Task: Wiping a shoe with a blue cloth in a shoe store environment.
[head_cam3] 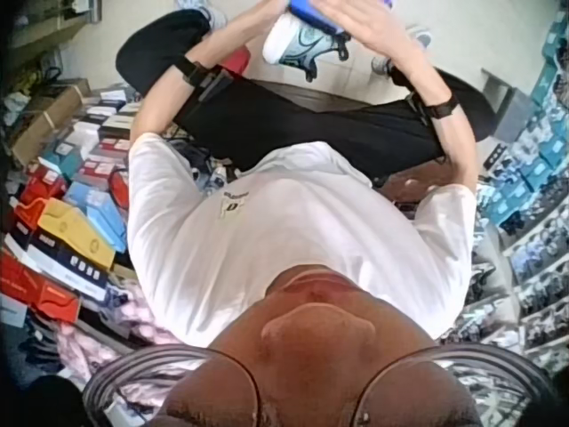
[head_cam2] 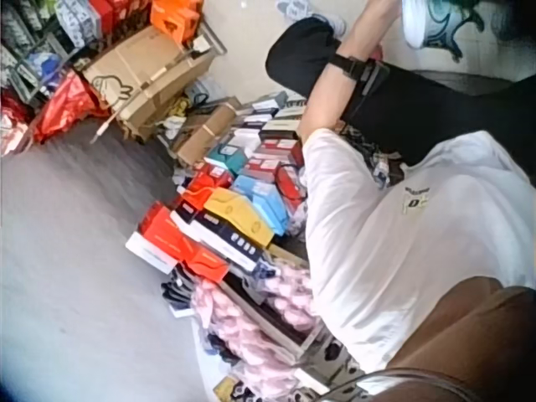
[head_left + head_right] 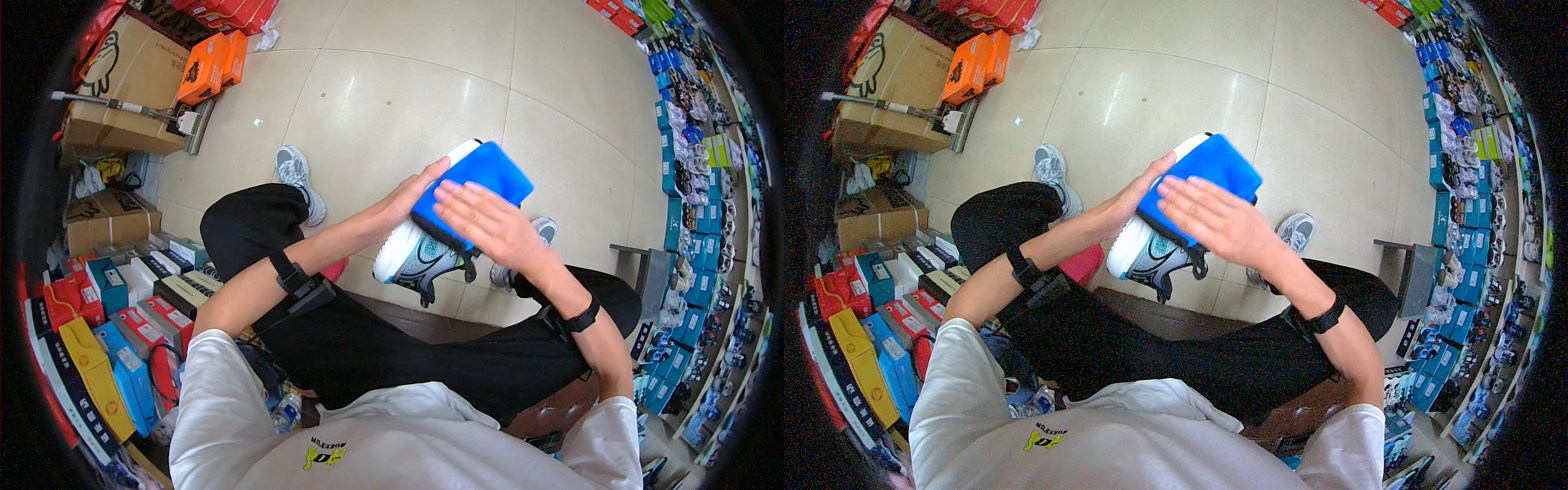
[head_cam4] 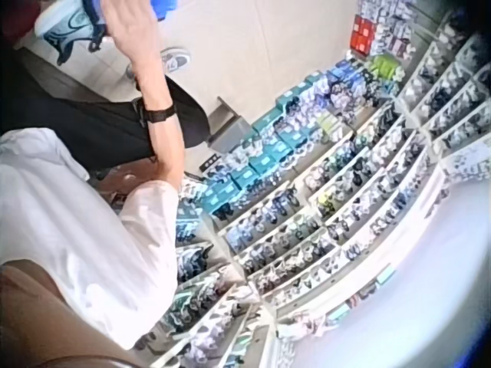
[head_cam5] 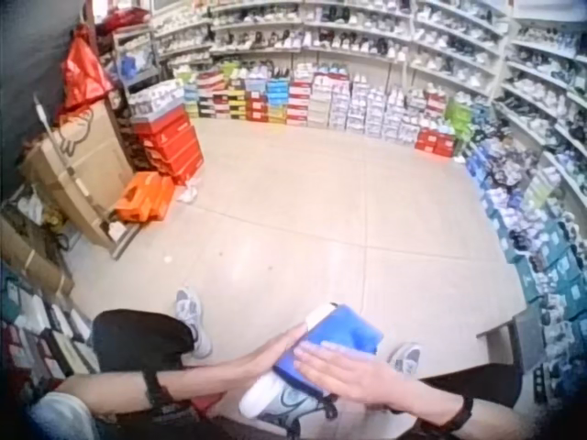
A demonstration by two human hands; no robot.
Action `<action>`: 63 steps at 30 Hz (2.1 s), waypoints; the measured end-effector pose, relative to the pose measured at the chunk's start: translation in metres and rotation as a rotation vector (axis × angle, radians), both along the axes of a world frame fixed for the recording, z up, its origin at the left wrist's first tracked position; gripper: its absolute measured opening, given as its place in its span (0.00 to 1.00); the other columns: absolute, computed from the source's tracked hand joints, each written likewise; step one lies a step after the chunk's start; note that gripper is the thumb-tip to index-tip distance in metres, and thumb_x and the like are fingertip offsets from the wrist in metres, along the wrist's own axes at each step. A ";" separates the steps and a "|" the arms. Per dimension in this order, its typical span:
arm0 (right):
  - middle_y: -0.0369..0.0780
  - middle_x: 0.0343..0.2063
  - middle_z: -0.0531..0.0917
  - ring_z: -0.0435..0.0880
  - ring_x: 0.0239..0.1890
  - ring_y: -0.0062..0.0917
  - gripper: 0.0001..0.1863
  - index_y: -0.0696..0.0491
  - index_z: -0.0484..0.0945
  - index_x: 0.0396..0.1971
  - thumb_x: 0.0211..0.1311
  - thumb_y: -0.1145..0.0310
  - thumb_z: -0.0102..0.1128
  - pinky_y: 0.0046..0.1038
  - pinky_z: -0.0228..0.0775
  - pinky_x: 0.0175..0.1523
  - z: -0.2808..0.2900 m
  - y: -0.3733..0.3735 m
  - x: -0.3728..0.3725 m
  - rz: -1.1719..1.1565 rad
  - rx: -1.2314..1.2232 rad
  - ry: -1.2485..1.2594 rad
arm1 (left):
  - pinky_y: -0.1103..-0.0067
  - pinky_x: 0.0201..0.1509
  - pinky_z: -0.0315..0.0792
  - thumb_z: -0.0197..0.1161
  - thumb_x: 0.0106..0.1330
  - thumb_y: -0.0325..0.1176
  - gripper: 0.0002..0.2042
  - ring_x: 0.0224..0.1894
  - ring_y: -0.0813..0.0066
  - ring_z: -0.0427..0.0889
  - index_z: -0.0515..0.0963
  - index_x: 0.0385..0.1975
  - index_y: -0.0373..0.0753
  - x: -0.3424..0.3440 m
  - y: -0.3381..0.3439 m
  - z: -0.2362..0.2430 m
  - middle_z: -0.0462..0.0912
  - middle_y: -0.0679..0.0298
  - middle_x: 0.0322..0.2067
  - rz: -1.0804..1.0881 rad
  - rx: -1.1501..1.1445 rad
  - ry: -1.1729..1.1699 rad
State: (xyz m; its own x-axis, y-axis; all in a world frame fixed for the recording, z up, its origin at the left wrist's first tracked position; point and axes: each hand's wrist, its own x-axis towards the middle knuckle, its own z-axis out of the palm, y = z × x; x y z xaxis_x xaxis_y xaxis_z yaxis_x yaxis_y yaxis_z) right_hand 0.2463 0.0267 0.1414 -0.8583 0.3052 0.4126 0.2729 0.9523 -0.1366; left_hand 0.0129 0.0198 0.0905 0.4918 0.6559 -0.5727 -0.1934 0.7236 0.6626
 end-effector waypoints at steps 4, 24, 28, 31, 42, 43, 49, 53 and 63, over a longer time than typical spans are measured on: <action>0.45 0.69 0.83 0.80 0.74 0.35 0.22 0.57 0.82 0.64 0.73 0.71 0.56 0.41 0.72 0.78 -0.003 -0.003 -0.008 0.146 0.031 -0.024 | 0.67 0.60 0.86 0.49 0.75 0.76 0.46 0.58 0.64 0.89 0.70 0.75 0.38 -0.007 0.002 -0.015 0.83 0.51 0.64 -0.073 0.063 0.009; 0.44 0.72 0.80 0.78 0.76 0.34 0.25 0.55 0.79 0.68 0.72 0.70 0.57 0.40 0.70 0.79 -0.009 0.009 -0.011 0.083 -0.019 -0.063 | 0.71 0.61 0.84 0.50 0.79 0.71 0.41 0.58 0.68 0.88 0.73 0.73 0.37 -0.017 0.003 -0.018 0.84 0.53 0.62 0.051 0.062 -0.018; 0.43 0.72 0.80 0.78 0.76 0.34 0.25 0.55 0.80 0.67 0.72 0.71 0.57 0.41 0.71 0.79 -0.011 0.007 -0.010 -0.012 -0.014 -0.004 | 0.68 0.64 0.82 0.51 0.77 0.73 0.43 0.60 0.66 0.86 0.73 0.74 0.39 -0.011 0.003 0.004 0.85 0.53 0.61 0.059 0.065 0.055; 0.44 0.68 0.84 0.81 0.73 0.35 0.21 0.57 0.84 0.63 0.73 0.72 0.58 0.39 0.72 0.77 -0.012 -0.005 -0.018 0.038 0.001 0.011 | 0.68 0.63 0.82 0.51 0.77 0.74 0.42 0.59 0.66 0.87 0.74 0.72 0.39 -0.013 0.005 -0.008 0.85 0.54 0.60 0.033 0.077 0.071; 0.42 0.72 0.80 0.77 0.76 0.33 0.26 0.55 0.80 0.67 0.70 0.70 0.58 0.40 0.69 0.80 -0.011 0.006 -0.005 0.009 0.028 -0.048 | 0.69 0.64 0.82 0.50 0.78 0.72 0.42 0.61 0.67 0.86 0.73 0.73 0.38 -0.007 0.009 -0.011 0.84 0.54 0.62 0.022 0.115 0.112; 0.42 0.72 0.80 0.77 0.76 0.33 0.26 0.55 0.80 0.67 0.70 0.70 0.58 0.40 0.69 0.80 -0.010 0.005 -0.005 -0.007 0.020 -0.035 | 0.69 0.64 0.82 0.50 0.78 0.72 0.42 0.61 0.67 0.86 0.73 0.73 0.38 -0.008 0.009 -0.011 0.84 0.54 0.62 0.025 0.115 0.113; 0.45 0.68 0.83 0.81 0.73 0.35 0.23 0.57 0.81 0.66 0.74 0.71 0.56 0.40 0.70 0.79 -0.020 -0.009 -0.017 0.137 0.032 -0.034 | 0.69 0.65 0.82 0.50 0.78 0.72 0.42 0.61 0.67 0.86 0.73 0.72 0.38 -0.017 0.009 -0.032 0.84 0.52 0.61 -0.011 0.080 0.089; 0.43 0.71 0.81 0.78 0.76 0.37 0.25 0.55 0.80 0.69 0.73 0.71 0.56 0.42 0.70 0.79 -0.013 0.006 -0.009 0.031 -0.047 -0.026 | 0.66 0.68 0.80 0.51 0.77 0.73 0.44 0.63 0.64 0.84 0.70 0.75 0.37 -0.015 0.006 -0.025 0.81 0.50 0.64 0.036 0.101 0.065; 0.44 0.69 0.83 0.80 0.74 0.35 0.22 0.57 0.82 0.65 0.74 0.71 0.57 0.40 0.71 0.79 -0.017 -0.002 -0.017 0.130 0.053 -0.037 | 0.66 0.68 0.81 0.49 0.76 0.75 0.45 0.61 0.63 0.86 0.72 0.74 0.37 -0.017 0.007 -0.026 0.84 0.52 0.62 0.041 0.071 0.079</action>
